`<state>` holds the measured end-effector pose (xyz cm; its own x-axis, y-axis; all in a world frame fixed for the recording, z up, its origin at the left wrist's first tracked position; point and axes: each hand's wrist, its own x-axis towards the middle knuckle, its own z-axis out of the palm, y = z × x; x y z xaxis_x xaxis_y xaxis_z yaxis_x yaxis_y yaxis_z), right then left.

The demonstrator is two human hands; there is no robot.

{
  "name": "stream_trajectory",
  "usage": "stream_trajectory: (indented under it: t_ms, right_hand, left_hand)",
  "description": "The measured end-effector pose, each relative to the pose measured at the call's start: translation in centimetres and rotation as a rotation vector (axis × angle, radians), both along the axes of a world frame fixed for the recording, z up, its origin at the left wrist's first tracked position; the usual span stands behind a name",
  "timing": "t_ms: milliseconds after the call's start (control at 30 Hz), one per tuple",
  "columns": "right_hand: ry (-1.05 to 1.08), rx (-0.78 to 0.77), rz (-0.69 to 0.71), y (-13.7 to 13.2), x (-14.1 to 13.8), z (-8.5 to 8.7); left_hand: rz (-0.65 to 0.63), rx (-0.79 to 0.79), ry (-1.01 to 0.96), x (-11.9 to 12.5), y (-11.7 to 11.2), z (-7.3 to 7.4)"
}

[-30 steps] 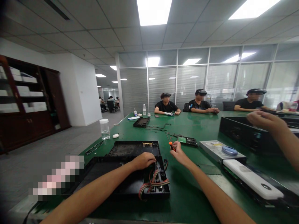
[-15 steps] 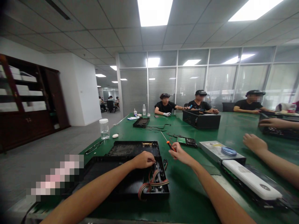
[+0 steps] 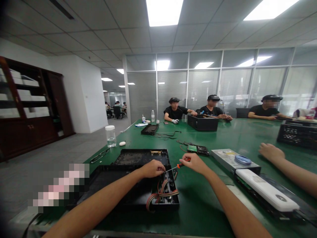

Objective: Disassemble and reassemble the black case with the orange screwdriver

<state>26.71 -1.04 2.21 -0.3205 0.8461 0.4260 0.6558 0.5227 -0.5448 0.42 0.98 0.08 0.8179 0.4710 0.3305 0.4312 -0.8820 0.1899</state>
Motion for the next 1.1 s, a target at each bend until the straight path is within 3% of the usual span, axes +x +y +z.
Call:
stream_trajectory:
  t_ms: [167,600,700,933,1100]
  right_hand:
    - [-0.057,0.145,-0.052,-0.2,-0.5,0.0]
    - [-0.233,0.249,0.030,-1.2,-0.8,1.1]
    - [-0.335,0.300,0.024,-2.3,-1.8,2.2]
    - [-0.689,0.414,0.007,-5.1,-6.3,6.6]
    - [-0.810,0.393,0.007,-5.4,-8.2,7.7]
  left_hand:
    - [0.035,-0.009,0.017,0.1,-0.2,0.2]
    - [0.011,-0.024,0.001,0.1,-0.2,0.2]
    - [0.013,-0.042,0.002,0.1,-0.2,0.3]
    - [0.057,-0.059,-0.010,-0.2,-0.1,-0.1]
    - [0.064,-0.085,-0.016,-0.2,-0.2,-0.1]
